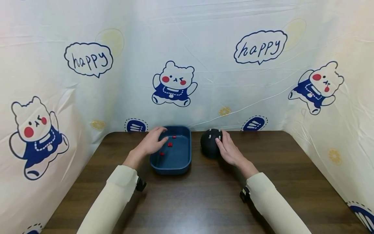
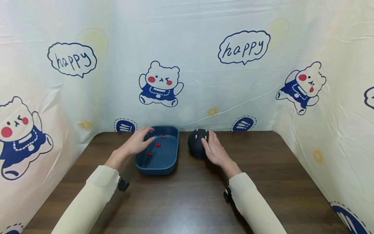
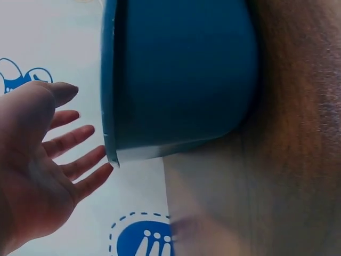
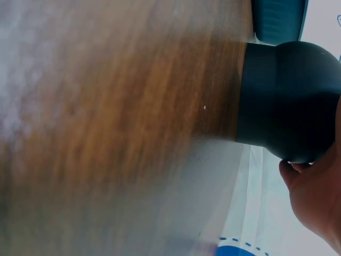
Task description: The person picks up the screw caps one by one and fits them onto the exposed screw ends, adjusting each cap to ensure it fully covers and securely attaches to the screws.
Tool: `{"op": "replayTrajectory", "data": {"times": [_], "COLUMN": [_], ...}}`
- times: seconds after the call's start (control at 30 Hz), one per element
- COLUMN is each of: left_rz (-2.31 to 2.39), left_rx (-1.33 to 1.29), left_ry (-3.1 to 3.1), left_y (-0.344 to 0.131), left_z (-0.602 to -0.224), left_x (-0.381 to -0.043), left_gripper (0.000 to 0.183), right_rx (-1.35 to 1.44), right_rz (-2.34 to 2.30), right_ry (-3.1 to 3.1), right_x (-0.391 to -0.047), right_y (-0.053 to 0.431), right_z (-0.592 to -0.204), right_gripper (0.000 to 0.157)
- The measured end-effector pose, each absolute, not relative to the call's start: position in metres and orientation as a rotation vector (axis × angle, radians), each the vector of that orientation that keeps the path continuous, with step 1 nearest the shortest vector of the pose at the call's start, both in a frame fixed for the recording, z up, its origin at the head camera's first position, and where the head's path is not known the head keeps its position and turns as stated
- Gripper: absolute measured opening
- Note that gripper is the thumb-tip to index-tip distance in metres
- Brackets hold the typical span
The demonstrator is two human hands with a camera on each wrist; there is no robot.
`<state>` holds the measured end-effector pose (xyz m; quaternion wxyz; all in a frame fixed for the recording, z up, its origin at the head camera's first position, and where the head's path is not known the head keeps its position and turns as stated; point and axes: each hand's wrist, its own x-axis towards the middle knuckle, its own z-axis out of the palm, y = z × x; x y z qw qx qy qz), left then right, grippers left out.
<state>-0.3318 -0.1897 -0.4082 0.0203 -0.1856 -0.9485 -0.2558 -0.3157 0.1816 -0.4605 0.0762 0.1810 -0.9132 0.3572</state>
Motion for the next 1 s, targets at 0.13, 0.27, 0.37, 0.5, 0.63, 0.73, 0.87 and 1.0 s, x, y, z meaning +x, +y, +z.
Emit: {"op": "replayTrajectory", "data": {"times": [0.13,0.27,0.37,0.5,0.63,0.73,0.87,1.0], "left_rz": [-0.746,-0.697,-0.671,-0.666,-0.677,-0.683,-0.677,-0.648], "left_rx": [-0.576,-0.588,-0.602,-0.591,-0.586,-0.582,-0.567,-0.574], "left_ry": [-2.995,-3.026,-3.038,-3.068,-3.104,-3.122,-3.142,-3.149], "left_y": [-0.185,-0.179,-0.175,-0.171,-0.169,-0.168,-0.165,-0.163], "left_z": [-0.404,-0.4,-0.398,-0.394,-0.392,-0.391,-0.39,-0.39], "left_x": [-0.337,-0.344,-0.349,-0.353,-0.355,-0.358,-0.365,-0.372], "left_gripper": [0.05,0.049,0.048,0.047,0.048,0.047,0.045,0.043], "right_rx": [0.546,0.542,0.53,0.514,0.5,0.495,0.504,0.522], "right_rz": [1.064,1.047,1.034,1.013,0.997,0.995,0.992,1.007], "right_ry": [-2.738,-2.741,-2.754,-2.783,-2.805,-2.808,-2.807,-2.788], "right_x": [-0.315,-0.315,-0.315,-0.316,-0.314,-0.314,-0.316,-0.317], "right_y": [0.182,0.183,0.184,0.183,0.181,0.181,0.183,0.183], "right_z": [-0.461,-0.46,-0.459,-0.459,-0.458,-0.457,-0.459,-0.459], "right_gripper": [0.069,0.069,0.07,0.072,0.074,0.074,0.073,0.071]}}
